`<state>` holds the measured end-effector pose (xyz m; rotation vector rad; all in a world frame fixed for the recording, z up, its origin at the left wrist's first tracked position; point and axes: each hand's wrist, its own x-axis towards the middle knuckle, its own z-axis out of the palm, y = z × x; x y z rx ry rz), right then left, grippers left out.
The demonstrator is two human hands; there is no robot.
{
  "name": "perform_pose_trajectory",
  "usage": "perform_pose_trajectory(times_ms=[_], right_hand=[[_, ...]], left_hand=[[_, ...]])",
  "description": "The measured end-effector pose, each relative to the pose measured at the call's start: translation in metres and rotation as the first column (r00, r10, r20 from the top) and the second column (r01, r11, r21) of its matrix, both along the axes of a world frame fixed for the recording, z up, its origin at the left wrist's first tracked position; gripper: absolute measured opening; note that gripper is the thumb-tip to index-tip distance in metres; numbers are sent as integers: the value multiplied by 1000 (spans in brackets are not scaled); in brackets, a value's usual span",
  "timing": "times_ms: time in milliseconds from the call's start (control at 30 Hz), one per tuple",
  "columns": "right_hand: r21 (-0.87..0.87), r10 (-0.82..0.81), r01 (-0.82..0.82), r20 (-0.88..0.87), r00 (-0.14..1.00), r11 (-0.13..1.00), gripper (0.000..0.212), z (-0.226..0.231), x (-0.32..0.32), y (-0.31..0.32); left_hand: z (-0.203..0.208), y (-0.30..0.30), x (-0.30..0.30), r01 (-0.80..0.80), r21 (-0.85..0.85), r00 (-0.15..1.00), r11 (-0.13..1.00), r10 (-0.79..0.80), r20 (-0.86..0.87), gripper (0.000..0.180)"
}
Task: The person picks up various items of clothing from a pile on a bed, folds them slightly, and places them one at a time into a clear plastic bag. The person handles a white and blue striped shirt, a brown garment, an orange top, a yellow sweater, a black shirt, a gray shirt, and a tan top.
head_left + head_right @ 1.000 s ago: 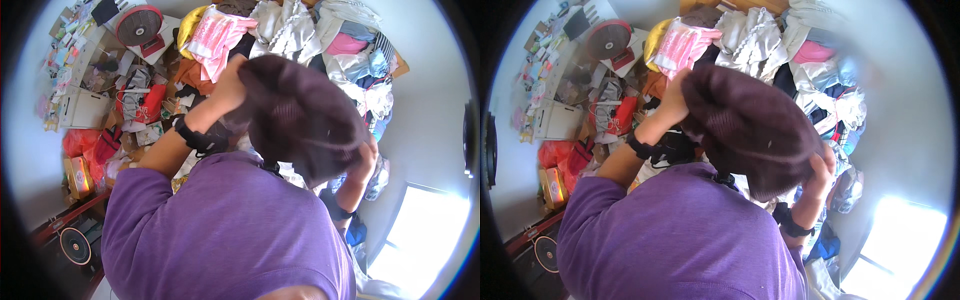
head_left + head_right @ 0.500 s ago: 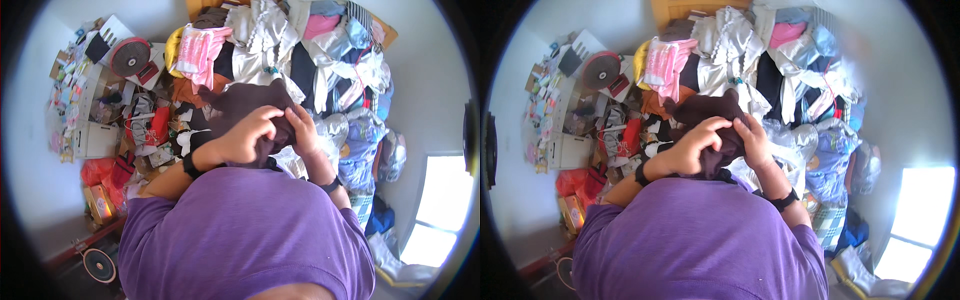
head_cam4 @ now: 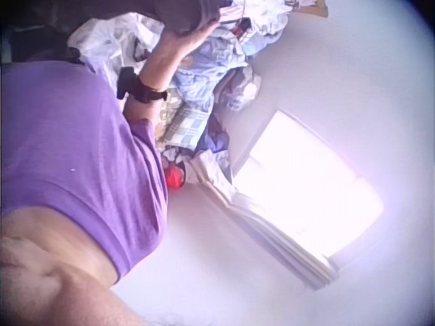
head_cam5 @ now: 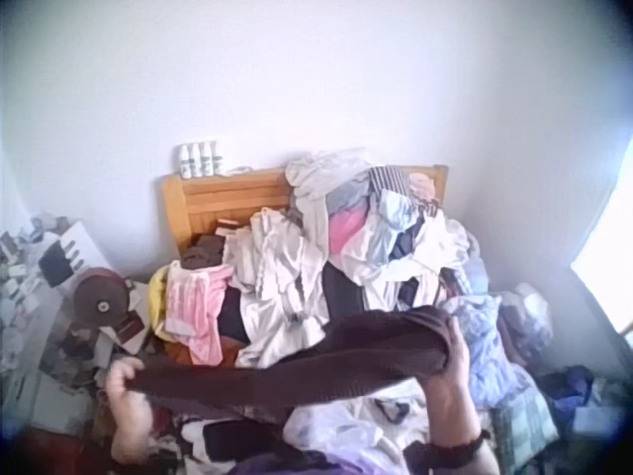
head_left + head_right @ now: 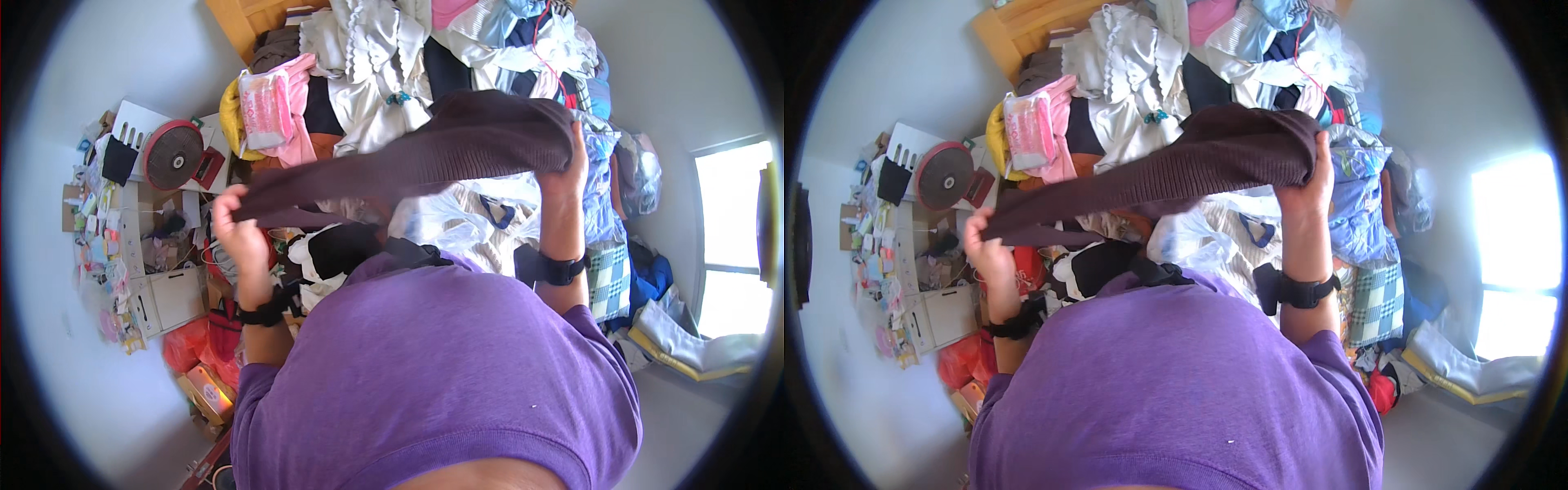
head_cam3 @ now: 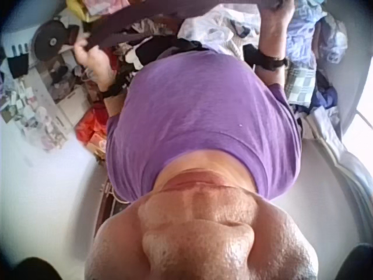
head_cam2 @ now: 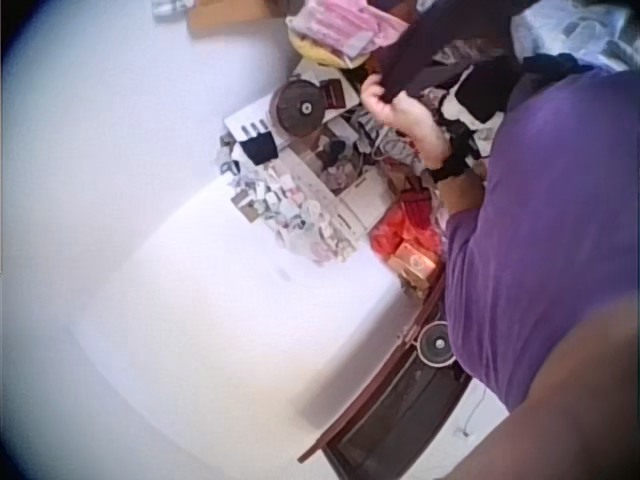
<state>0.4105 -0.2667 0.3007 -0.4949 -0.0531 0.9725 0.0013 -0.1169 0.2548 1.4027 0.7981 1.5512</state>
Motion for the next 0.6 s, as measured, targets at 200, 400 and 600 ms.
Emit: perform_pose_trajectory(times_ms=[200,400,600], right_hand=[[-42,-22,19,-58,998,999,38,-21,25,-21],[-340,-95,26,-189,977,940,40,-45,-5,-42],[-407,-95,-18,-255,962,913,46,-54,-33,-90]], left_hand=[[26,9,7,-12,140,994,990,27,-110,27],[40,-4,15,254,72,940,965,-229,-252,24],[17,-24,16,422,-194,533,885,-416,-737,21]])
